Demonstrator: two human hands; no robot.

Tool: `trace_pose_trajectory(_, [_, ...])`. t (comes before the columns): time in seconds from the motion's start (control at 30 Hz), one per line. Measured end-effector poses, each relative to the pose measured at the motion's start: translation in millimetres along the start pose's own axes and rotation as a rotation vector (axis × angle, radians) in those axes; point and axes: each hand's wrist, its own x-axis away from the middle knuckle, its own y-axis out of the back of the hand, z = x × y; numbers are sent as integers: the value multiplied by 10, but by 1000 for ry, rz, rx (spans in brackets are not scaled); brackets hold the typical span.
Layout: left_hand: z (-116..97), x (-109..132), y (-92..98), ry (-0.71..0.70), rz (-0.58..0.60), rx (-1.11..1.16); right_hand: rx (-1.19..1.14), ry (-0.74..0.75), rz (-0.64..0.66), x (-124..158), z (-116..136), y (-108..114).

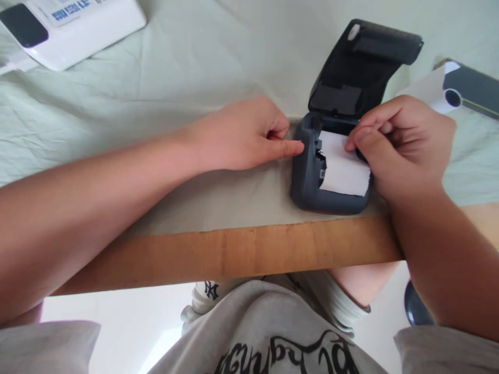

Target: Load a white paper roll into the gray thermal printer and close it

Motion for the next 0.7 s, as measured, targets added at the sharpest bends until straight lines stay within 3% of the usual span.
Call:
trace_pose_trajectory(0.2, [128,-239,263,43,202,-78,19,-13,75,-16,89,21])
trace_pose_trajectory(0.4, [14,-380,376,113,346,-135,-25,29,104,-17,119,24])
trace_pose_trajectory(0.53, [2,-379,320,70,322,-70,-2,43,96,-24,172,-11])
trace_pose_trajectory(0.7, [37,-396,272,-9,288,-153,62,15,88,-23,254,-36])
